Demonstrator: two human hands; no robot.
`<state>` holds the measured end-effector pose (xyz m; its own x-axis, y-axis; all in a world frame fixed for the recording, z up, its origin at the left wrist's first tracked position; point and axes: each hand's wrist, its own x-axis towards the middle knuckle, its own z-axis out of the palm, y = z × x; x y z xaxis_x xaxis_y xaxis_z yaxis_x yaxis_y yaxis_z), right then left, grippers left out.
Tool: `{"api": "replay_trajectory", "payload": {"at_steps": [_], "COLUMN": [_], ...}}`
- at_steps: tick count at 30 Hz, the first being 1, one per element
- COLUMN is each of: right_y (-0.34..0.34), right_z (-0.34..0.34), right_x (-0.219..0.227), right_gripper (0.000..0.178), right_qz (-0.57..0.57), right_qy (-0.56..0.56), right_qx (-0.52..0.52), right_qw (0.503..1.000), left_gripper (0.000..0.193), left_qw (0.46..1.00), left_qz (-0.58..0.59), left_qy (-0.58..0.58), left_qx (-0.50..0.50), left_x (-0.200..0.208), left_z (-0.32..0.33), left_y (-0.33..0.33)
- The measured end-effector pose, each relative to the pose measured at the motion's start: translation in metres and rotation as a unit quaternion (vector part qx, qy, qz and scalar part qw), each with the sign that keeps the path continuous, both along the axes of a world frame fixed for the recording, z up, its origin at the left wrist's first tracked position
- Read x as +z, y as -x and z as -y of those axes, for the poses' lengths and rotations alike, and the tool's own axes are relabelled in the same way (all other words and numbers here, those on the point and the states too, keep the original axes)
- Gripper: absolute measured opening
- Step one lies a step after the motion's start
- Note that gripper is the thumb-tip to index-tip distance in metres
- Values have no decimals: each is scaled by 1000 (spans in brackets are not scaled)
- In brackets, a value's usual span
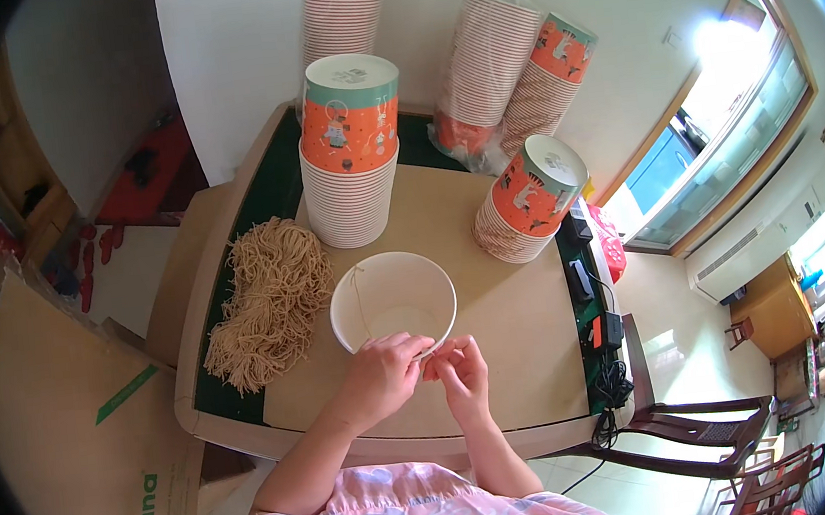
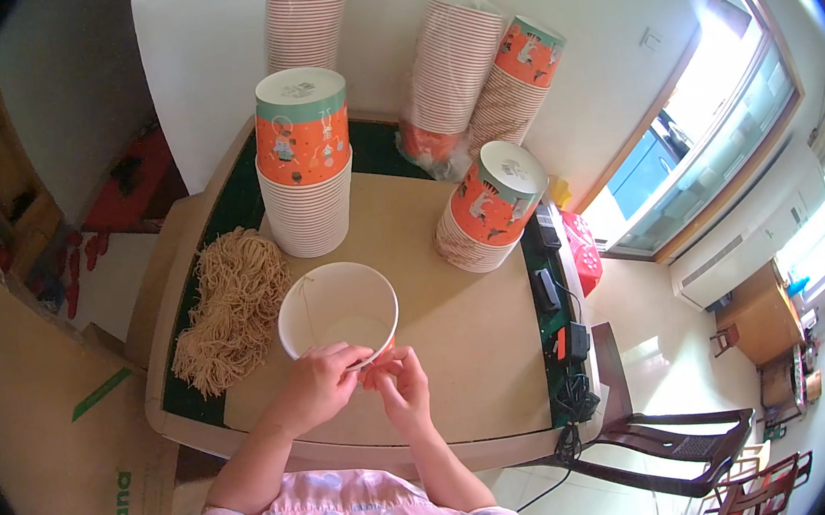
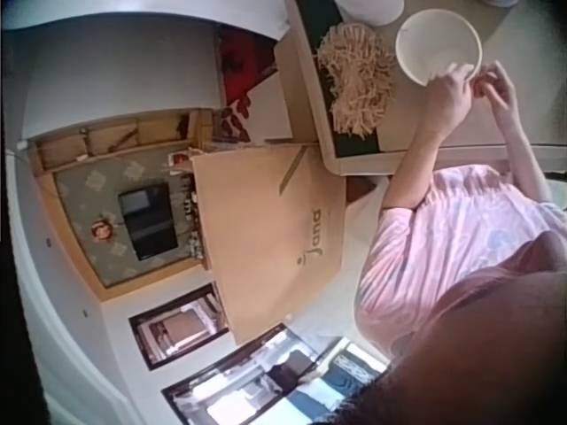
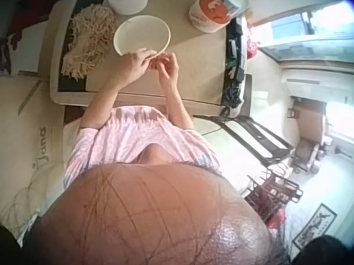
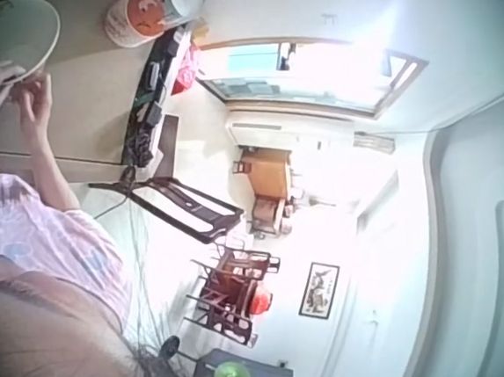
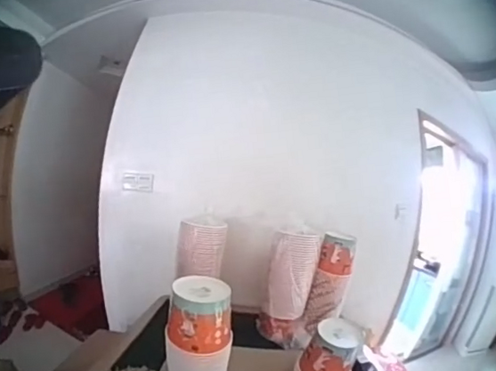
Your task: Attaching rubber bands to paper cups for assembly and packaging.
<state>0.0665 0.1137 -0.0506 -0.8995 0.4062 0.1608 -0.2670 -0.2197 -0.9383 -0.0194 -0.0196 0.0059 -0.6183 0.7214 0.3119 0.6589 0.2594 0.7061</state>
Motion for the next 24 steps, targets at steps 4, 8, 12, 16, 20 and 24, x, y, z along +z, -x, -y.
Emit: {"api": "replay_trajectory", "payload": {"at_steps": [4, 8, 12, 16, 20, 24], "right_y": [0, -3, -6, -6, -6, -7], "right_z": [0, -6, -11, -18, -22, -22], "right_x": [-3, -10, -7, -11, -16, -16], "right_gripper": [15, 14, 14, 12, 12, 12], "right_qz": [19, 45, 57, 54, 41, 37], "right_qy": [6, 3, -11, 2, 27, 42], "right_qx": [-3, -11, -4, 3, 17, 11], "right_qw": [1000, 999, 998, 999, 999, 998], "left_gripper": [23, 24, 28, 29, 23, 14], "left_qw": [1000, 998, 994, 995, 996, 996], "left_qz": [12, 60, 105, 83, 66, 44], "left_qy": [10, 24, 31, 58, 53, 63], "left_qx": [-4, -14, 3, -13, -28, -43], "left_x": [4, 2, -7, -9, -18, -18], "left_z": [-2, -7, -13, -20, -27, -29], "left_y": [-3, -5, -2, 2, 5, 5]}}
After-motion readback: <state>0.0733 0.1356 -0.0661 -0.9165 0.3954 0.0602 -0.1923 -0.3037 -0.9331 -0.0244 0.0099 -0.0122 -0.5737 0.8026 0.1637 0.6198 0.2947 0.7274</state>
